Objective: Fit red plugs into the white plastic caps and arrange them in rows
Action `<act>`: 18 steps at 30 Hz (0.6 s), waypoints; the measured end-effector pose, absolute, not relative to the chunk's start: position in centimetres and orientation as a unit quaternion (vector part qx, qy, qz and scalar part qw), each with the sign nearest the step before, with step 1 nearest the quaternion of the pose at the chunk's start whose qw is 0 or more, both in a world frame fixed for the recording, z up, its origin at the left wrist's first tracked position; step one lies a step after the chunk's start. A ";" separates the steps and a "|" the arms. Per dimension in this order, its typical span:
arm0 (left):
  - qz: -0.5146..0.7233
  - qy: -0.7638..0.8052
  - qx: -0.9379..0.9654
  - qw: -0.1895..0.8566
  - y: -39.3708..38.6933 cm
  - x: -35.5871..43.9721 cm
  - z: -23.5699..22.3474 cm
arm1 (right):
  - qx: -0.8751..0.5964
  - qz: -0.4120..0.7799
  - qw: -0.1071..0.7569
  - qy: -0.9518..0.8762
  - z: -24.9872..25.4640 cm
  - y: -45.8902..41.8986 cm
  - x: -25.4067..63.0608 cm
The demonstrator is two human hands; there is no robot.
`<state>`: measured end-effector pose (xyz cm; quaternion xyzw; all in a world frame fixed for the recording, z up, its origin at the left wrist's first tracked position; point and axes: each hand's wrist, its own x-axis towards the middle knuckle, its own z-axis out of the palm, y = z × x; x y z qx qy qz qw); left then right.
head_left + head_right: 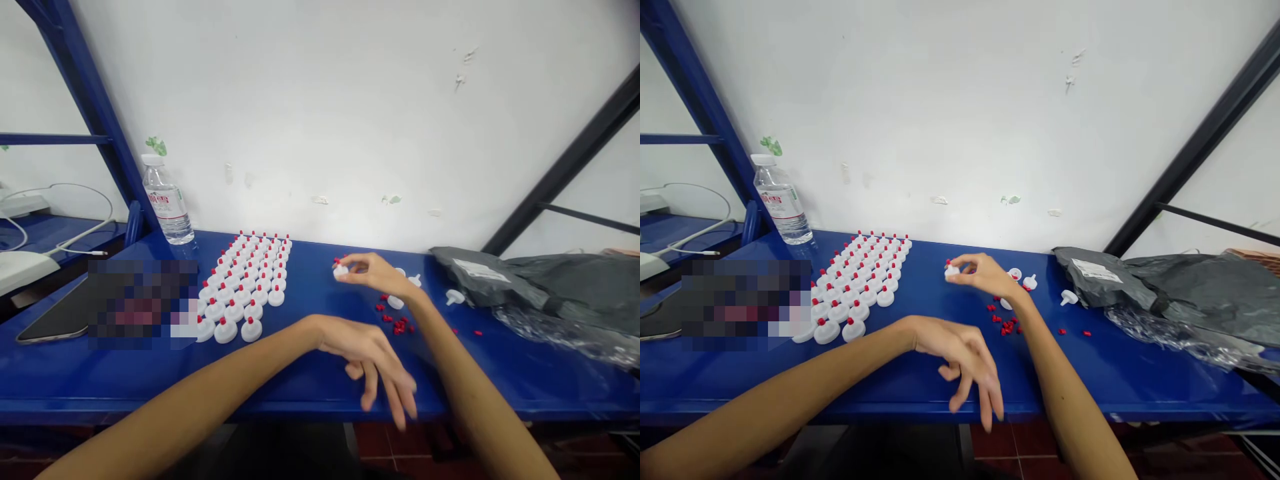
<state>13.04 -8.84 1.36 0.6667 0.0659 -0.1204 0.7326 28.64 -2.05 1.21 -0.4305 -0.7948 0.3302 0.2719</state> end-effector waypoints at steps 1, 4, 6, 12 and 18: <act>-0.170 0.031 0.663 0.728 -9.1 13.3 1.7 | -0.405 0.345 0.248 -0.809 0.9 -2.4 27.7; -0.274 -0.047 0.637 0.719 -9.3 13.8 2.3 | -0.315 0.388 0.192 -0.845 -0.1 -3.6 25.1; -0.304 -0.079 0.629 0.711 -9.3 14.0 2.2 | -0.284 0.368 0.182 -0.867 -0.5 -4.4 23.7; -0.217 -0.101 0.639 0.731 -10.0 14.0 -1.2 | -0.289 0.373 0.183 -0.863 -1.2 -4.8 22.8; -0.223 -0.097 0.636 0.733 -10.1 14.1 -0.7 | -0.290 0.393 0.158 -0.858 -1.4 -4.7 23.2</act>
